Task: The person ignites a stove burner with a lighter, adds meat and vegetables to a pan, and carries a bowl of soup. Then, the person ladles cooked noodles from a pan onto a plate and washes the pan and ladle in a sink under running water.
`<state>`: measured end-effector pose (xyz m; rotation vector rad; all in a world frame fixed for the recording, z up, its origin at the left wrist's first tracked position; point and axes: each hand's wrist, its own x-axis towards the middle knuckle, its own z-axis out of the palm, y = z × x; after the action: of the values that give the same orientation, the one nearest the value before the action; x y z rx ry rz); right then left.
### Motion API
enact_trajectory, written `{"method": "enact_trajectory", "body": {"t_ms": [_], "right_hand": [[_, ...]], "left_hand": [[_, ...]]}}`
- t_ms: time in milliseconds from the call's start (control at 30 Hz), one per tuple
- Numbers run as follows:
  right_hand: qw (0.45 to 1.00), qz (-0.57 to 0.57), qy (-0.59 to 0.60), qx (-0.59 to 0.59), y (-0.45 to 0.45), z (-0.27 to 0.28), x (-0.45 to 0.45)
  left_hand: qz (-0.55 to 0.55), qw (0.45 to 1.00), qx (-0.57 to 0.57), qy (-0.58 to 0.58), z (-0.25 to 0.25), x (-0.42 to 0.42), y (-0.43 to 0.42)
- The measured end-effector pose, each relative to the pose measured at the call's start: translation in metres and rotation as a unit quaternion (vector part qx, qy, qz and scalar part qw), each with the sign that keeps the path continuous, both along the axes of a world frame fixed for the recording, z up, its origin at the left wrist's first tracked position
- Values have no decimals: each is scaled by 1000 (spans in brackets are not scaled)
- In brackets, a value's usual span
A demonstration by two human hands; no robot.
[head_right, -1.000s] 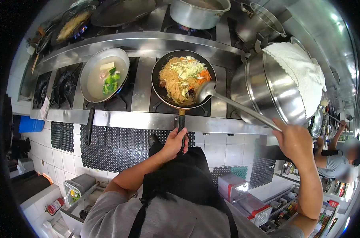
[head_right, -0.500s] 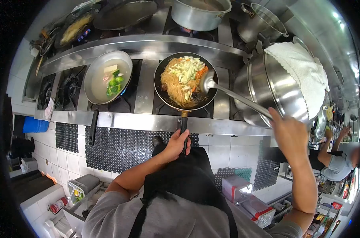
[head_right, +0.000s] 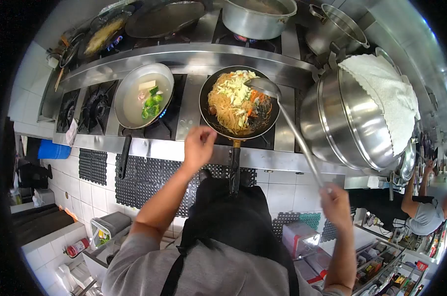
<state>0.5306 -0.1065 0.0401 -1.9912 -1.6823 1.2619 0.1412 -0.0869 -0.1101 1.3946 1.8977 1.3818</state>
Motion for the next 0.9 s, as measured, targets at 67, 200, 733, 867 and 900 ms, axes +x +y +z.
{"method": "enact_trajectory", "body": {"t_ms": [67, 200, 733, 867, 900], "right_hand": [[997, -39, 60, -26, -16, -25, -9], [989, -67, 118, -51, -36, -54, -22], [970, -106, 207, -68, -47, -64, -7], [969, -111, 213, -65, -43, -72, -6], [967, -121, 215, -68, -41, -73, -6]], "left_hand": [[-19, 991, 21, 132, 13, -17, 39], [-81, 931, -50, 354, 14, -23, 103], [-218, 949, -77, 215, 92, -37, 124], [-242, 966, -87, 14, 166, -26, 96], [-262, 962, -65, -48, 180, -22, 86]]}}
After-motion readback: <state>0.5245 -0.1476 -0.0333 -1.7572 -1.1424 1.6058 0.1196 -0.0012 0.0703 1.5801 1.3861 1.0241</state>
